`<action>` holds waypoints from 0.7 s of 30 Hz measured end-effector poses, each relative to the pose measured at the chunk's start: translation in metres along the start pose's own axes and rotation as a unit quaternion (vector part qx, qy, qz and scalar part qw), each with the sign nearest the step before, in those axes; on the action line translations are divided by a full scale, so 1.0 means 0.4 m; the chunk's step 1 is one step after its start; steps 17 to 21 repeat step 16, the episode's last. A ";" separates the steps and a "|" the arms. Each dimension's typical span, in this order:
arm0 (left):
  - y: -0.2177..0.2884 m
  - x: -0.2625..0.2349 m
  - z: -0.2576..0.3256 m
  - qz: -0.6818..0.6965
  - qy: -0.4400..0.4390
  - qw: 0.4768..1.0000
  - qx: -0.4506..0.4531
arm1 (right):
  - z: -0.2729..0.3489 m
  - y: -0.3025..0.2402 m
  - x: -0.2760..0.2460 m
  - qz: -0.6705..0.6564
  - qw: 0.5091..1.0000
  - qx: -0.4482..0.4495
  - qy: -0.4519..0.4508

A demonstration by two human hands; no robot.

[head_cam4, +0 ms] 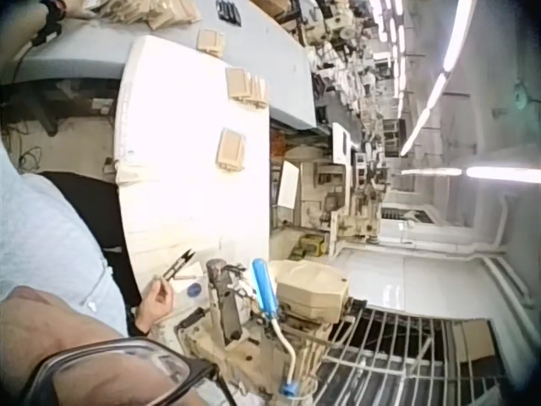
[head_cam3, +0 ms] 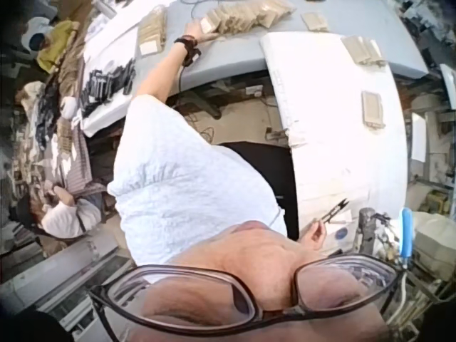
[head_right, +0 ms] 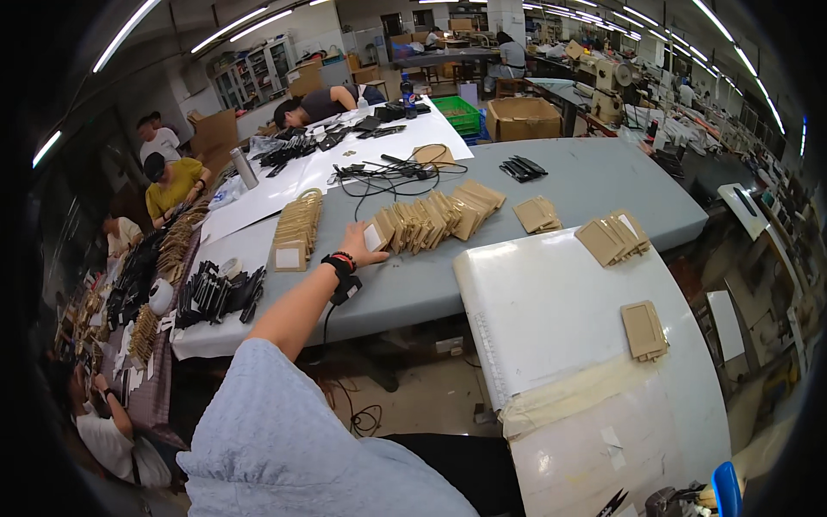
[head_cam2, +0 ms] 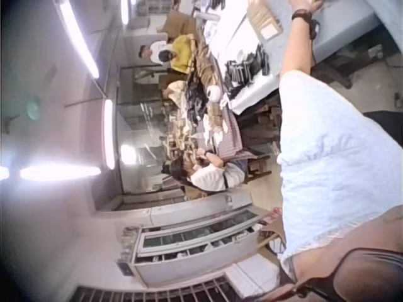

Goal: The person uses a small pointed tool to press down the edges of a white insert on a cardboard frame. They then use scissors to trim excess material from the frame's edge. Finally, the person inspects the finished frame and places it on a stack of completed items.

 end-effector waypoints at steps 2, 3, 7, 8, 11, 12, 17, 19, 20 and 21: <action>-0.015 0.019 -0.016 -0.011 -0.065 0.998 -0.009 | -0.003 -0.014 0.008 0.009 1.000 -0.006 -0.012; -0.006 0.027 -0.015 0.005 -0.079 0.997 0.013 | -0.003 -0.020 0.010 0.014 1.000 -0.009 -0.017; 0.030 0.063 -0.014 -0.052 -0.060 0.996 0.034 | -0.002 -0.002 0.004 -0.010 1.000 0.010 -0.005; 0.002 0.070 -0.020 -0.059 -0.050 0.997 0.025 | -0.006 0.018 0.001 -0.034 0.999 0.014 -0.010; -0.045 0.071 -0.020 -0.047 -0.022 0.999 -0.014 | -0.004 -0.013 0.016 -0.038 0.999 -0.024 -0.028; -0.011 0.048 -0.002 -0.016 -0.016 0.999 -0.033 | 0.003 -0.038 0.016 -0.021 0.998 -0.045 -0.023; 0.110 -0.118 0.106 0.099 0.061 0.993 0.015 | 0.028 -0.027 0.004 -0.051 0.999 -0.008 -0.001; 0.110 -0.118 0.106 0.099 0.061 0.993 0.015 | 0.028 -0.027 0.004 -0.051 0.999 -0.008 -0.001; 0.110 -0.118 0.106 0.099 0.061 0.993 0.015 | 0.028 -0.027 0.004 -0.051 0.999 -0.008 -0.001; 0.110 -0.118 0.106 0.099 0.061 0.993 0.015 | 0.028 -0.027 0.004 -0.051 0.999 -0.008 -0.001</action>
Point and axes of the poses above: each hand's wrist, its own z-axis away from the middle knuckle, its own x-axis out of the palm, y = z × x, the point moved 7 cm from there along -z, towards the middle knuckle, and after that the axes turned 9 degrees about -z, right-handed, at the moved point
